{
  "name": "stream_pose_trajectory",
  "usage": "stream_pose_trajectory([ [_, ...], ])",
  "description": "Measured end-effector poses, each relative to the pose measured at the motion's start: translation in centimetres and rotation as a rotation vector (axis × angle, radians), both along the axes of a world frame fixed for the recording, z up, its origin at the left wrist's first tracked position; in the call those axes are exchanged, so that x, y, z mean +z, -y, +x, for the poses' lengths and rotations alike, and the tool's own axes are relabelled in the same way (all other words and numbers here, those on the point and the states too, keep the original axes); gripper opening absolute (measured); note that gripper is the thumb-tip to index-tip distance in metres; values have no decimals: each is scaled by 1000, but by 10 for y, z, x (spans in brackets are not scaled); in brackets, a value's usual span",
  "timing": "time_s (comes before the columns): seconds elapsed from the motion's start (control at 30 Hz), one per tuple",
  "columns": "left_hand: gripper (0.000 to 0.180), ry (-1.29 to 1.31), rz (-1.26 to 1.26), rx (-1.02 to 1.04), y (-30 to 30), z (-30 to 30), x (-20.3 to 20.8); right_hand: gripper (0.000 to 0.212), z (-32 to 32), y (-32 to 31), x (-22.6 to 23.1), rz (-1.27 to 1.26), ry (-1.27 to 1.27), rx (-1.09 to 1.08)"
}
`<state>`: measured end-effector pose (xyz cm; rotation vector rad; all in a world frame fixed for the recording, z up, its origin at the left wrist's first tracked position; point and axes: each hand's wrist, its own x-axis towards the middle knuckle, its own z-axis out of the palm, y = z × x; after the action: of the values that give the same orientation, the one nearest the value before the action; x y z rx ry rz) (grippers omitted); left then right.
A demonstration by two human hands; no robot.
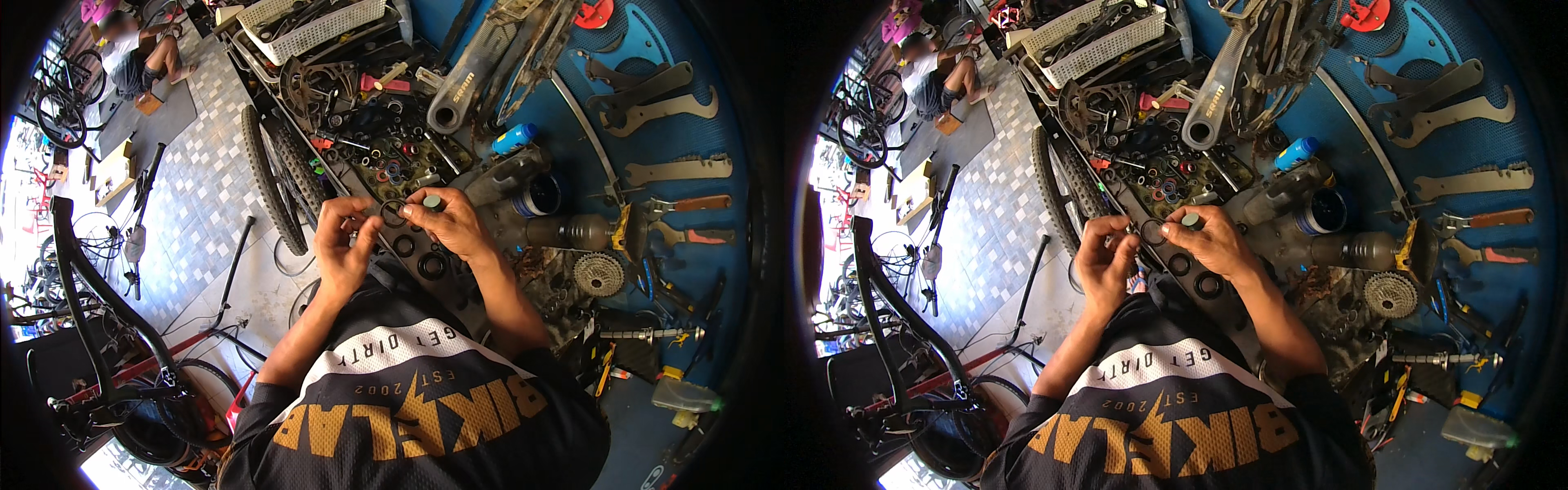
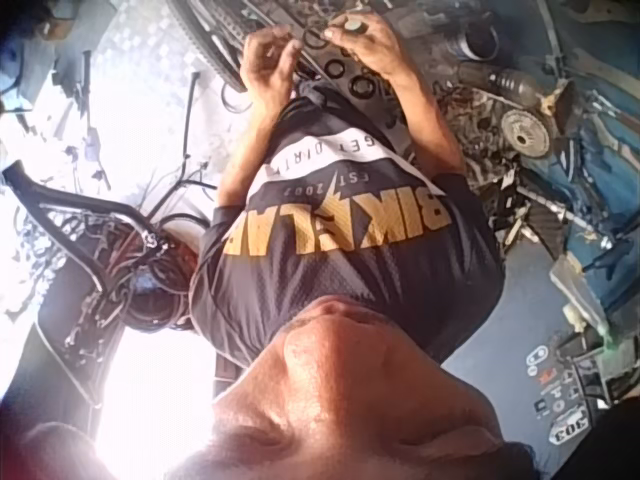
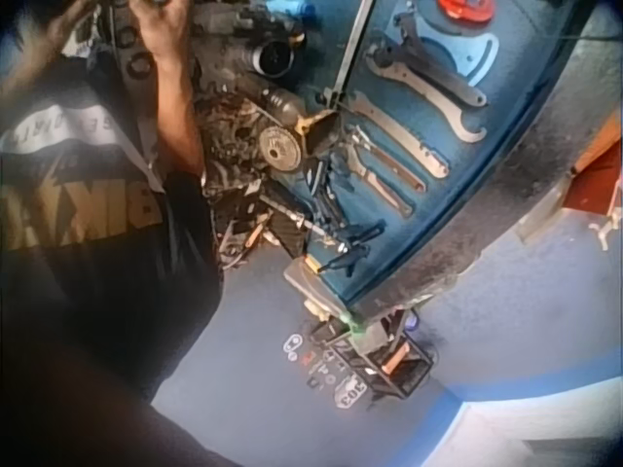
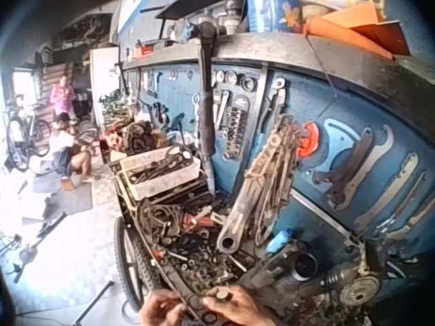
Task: The person repeatedly applies lubricant from a small tube to several small circular metal parts on a workbench. They pick up each part, apply the lubricant, and place it back down, continuing this cycle throughout the clip.
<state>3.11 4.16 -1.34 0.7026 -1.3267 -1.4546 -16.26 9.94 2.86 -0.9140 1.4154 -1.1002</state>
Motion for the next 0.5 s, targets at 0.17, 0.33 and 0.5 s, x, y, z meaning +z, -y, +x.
stream_pose_trajectory([
  [0.17, 29, -187, 623, -457, 18, 12, -7, 28, 3, 2, -1, 5, 84, -14],
  [0.33, 19, -360, 748, -538, 15, 12, -11, 29, 8, 3, 0, -48, -33, -27],
  [0.5, 21, -531, 862, -513, 19, 10, -16, 30, 17, 8, 9, -289, -29, -186],
])
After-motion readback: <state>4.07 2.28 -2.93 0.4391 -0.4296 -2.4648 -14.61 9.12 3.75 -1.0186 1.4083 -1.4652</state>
